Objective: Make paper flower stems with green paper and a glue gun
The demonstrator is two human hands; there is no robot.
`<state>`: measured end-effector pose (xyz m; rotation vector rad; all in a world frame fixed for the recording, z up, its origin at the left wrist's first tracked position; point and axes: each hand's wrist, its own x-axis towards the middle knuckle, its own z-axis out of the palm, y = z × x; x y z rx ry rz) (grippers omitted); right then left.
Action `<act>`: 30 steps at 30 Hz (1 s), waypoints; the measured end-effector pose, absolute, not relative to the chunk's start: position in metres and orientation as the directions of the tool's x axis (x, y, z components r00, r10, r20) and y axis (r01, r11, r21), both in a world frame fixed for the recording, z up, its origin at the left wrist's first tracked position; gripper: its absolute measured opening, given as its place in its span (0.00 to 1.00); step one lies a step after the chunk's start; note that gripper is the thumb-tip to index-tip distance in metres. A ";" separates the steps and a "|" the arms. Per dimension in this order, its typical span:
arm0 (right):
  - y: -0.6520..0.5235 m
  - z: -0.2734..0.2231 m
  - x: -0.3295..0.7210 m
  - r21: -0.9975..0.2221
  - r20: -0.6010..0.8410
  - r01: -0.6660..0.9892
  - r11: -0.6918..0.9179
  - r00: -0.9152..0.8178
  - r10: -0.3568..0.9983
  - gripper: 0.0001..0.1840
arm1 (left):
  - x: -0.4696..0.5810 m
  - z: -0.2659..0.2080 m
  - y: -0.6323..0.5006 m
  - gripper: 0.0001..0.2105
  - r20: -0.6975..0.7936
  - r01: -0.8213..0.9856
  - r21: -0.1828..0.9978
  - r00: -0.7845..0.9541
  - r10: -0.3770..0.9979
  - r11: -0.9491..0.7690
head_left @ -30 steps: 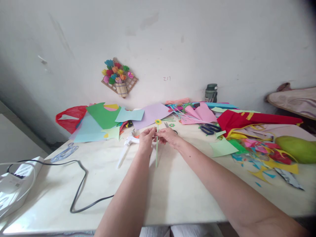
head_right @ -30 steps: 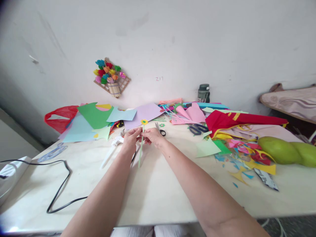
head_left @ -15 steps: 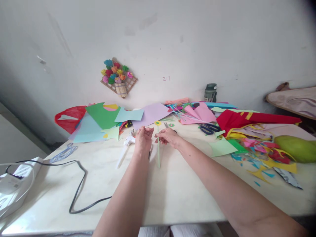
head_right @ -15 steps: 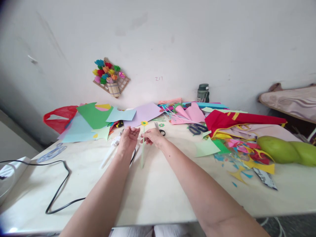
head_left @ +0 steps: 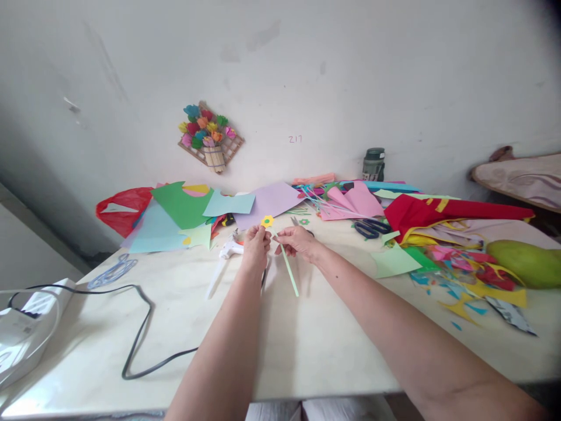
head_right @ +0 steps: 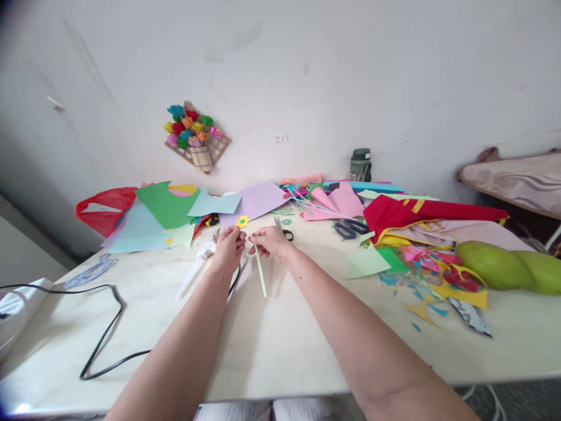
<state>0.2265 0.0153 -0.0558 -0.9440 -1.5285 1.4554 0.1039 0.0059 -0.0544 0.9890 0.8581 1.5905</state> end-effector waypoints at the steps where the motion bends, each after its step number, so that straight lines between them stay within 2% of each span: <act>1: 0.015 -0.056 0.226 -0.998 0.069 -0.015 0.069 -0.408 0.910 0.07 | 0.105 -0.055 0.006 0.12 0.176 -0.363 0.907 -0.139 0.975 -0.215; 7: 0.013 -0.052 0.224 -0.995 0.099 -0.017 0.100 -0.367 0.925 0.08 | 0.107 -0.057 0.008 0.10 0.184 -0.207 0.950 -0.234 0.955 -0.234; 11: 0.010 -0.049 0.223 -0.993 0.110 -0.060 0.097 -0.288 0.951 0.08 | 0.107 -0.056 0.007 0.10 0.214 -0.077 0.969 -0.194 0.957 -0.233; 17: 0.013 -0.049 0.225 -0.987 0.150 -0.077 0.138 -0.194 0.969 0.08 | 0.103 -0.060 0.011 0.10 0.356 0.114 0.933 -0.159 0.921 -0.341; 21: 0.018 -0.053 0.227 -0.985 0.167 -0.056 0.160 -0.163 0.972 0.08 | 0.099 -0.063 0.016 0.10 0.348 0.227 0.925 -0.176 0.921 -0.306; 26: 0.022 -0.058 0.228 -0.987 0.161 0.006 0.163 -0.138 0.977 0.07 | 0.100 -0.063 0.015 0.09 0.353 0.050 0.935 -0.239 0.904 -0.352; 30: 0.022 -0.059 0.227 -0.990 0.137 0.013 0.140 -0.147 0.980 0.06 | 0.101 -0.059 0.010 0.07 0.297 -0.074 0.941 -0.294 0.909 -0.331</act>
